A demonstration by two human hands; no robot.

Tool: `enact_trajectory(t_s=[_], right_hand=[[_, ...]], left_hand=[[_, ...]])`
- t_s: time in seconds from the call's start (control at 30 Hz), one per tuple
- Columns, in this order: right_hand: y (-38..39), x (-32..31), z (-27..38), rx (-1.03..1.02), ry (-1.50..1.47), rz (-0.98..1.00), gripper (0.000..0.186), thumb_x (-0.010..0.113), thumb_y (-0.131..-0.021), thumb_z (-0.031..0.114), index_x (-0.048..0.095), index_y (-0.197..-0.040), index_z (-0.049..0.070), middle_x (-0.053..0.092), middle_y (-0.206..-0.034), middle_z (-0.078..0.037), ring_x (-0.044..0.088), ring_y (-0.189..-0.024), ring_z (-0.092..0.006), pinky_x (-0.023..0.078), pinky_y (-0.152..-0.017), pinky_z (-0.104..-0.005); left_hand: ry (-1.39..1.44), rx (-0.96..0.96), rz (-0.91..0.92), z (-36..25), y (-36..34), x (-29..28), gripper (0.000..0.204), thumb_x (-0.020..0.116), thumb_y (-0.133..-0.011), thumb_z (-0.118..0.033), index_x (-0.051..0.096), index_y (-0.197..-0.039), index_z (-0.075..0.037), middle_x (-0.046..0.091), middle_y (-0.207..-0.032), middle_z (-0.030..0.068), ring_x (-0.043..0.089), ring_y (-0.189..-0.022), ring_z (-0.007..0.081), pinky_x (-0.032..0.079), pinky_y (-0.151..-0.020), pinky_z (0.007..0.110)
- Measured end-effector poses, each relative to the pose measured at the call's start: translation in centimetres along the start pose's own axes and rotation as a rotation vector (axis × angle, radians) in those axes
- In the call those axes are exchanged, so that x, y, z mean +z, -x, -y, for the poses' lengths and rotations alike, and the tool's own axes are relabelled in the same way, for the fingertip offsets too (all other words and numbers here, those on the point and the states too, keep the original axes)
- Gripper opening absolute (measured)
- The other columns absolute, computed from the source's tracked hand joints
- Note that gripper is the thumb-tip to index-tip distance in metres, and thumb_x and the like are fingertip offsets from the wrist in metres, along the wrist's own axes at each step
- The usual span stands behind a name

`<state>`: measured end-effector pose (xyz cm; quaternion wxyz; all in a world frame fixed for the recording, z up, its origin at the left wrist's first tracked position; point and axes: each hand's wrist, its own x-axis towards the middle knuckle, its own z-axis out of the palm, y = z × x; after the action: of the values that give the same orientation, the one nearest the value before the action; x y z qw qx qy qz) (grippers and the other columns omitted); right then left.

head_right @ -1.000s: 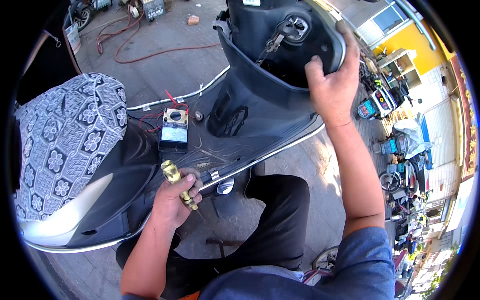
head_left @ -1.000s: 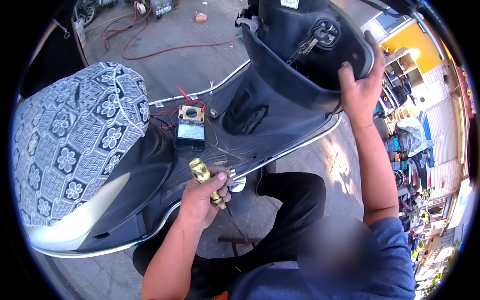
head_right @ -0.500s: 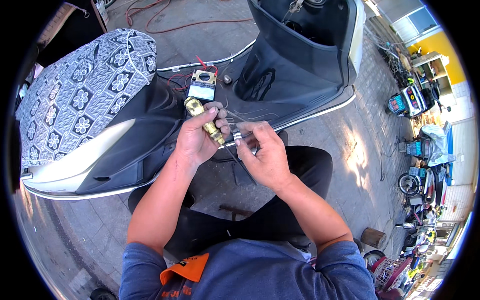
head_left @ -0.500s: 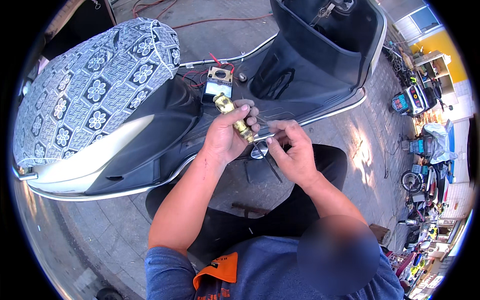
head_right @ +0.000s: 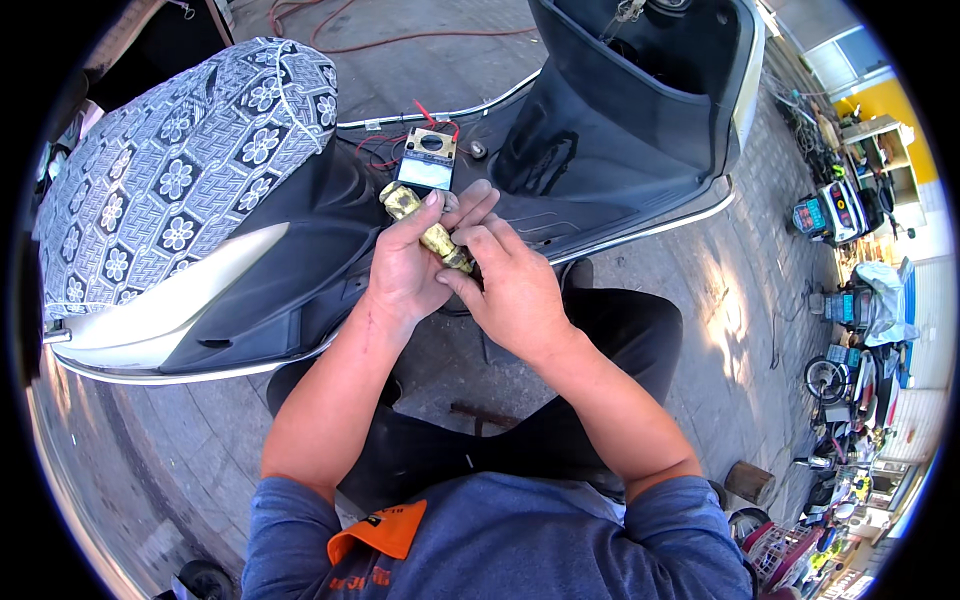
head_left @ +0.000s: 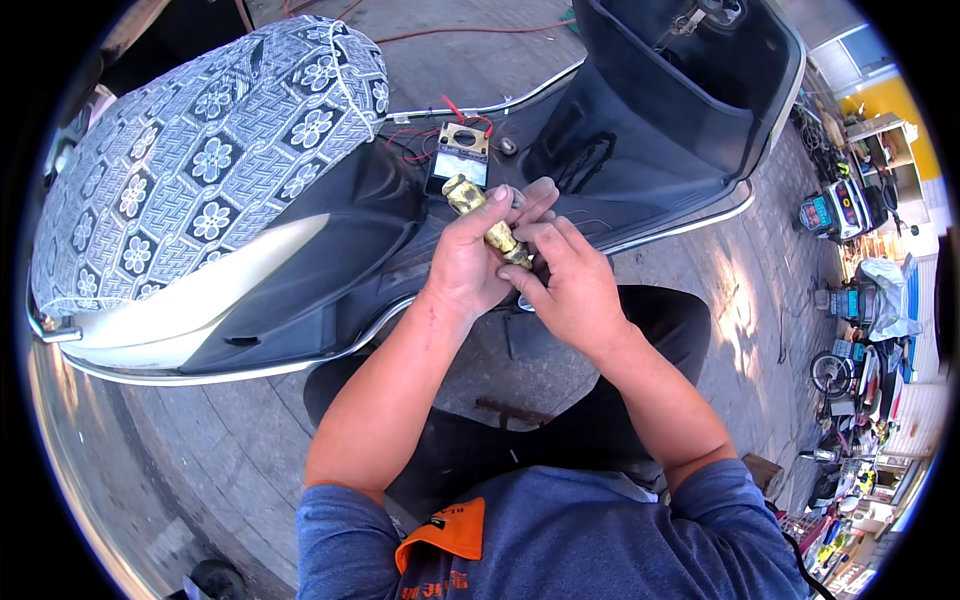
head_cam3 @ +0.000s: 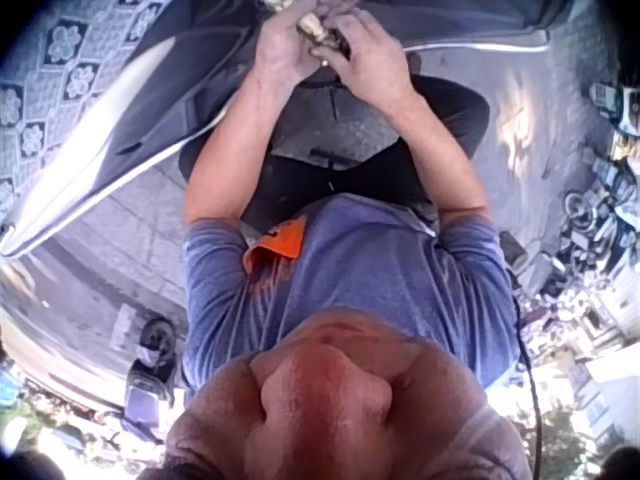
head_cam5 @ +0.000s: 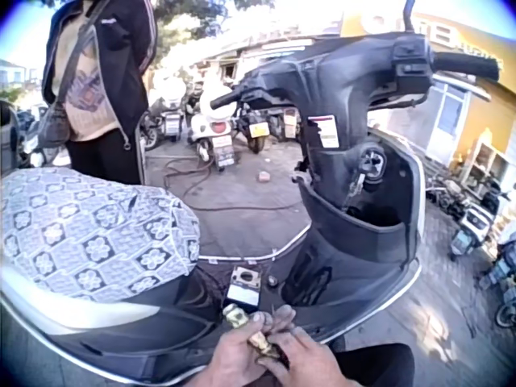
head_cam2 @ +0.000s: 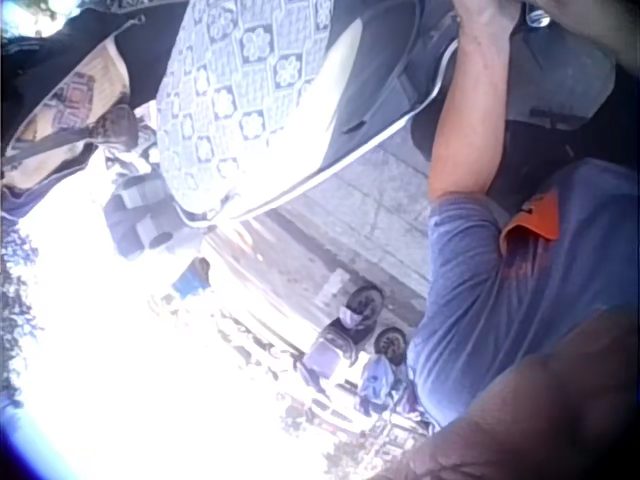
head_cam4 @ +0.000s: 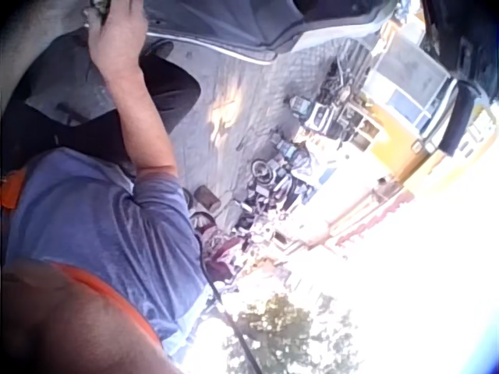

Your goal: The person uses a screwdriver to remove a screw from the front panel of an electric scooter. They then use a multimeter to test the electrical wiring inside the panel while turning the ignition key.

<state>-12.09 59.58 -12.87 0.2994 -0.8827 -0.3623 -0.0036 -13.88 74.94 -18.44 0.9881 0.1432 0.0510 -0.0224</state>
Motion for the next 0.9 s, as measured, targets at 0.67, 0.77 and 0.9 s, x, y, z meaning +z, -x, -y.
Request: enact_trajectory(t_s=[0.67,0.77,0.9], right_hand=[[1.0,0.3,0.3,0.244,0.203,0.256,0.035,0.064,-0.100,0.021,0.055,-0.125,-0.003,0.073,-0.099,-0.027,0.073,-0.091,-0.0473,0.059,-0.079,-0.0557],[0.9,0.0,0.5,0.272,0.196,0.273,0.032,0.062,-0.103,0.022,0.056,-0.123,-0.002,0.074,-0.094,-0.027,0.073,-0.089,-0.0477,0.058,-0.080,-0.0567],[1.4,-0.8,0.1,0.285,0.234,0.329,0.031,0.061,-0.104,0.024,0.057,-0.120,-0.002,0.073,-0.087,-0.026,0.073,-0.086,-0.0476,0.057,-0.079,-0.0574]], left_hand=[[0.011,0.215,-0.103,0.9,-0.2,-0.4,0.028,0.075,-0.100,-0.023,0.068,-0.116,-0.001,0.072,-0.117,0.0108,0.067,-0.125,0.0261,0.047,-0.122,0.043],[-0.017,0.237,-0.109,0.8,-0.4,-0.7,0.026,0.076,-0.100,-0.023,0.068,-0.113,-0.002,0.072,-0.113,0.0099,0.068,-0.120,0.0253,0.049,-0.120,0.043],[-0.015,0.287,-0.259,-0.8,-0.8,-1.0,0.023,0.078,-0.099,-0.023,0.069,-0.106,-0.004,0.070,-0.102,0.0069,0.068,-0.110,0.0227,0.051,-0.115,0.042]])
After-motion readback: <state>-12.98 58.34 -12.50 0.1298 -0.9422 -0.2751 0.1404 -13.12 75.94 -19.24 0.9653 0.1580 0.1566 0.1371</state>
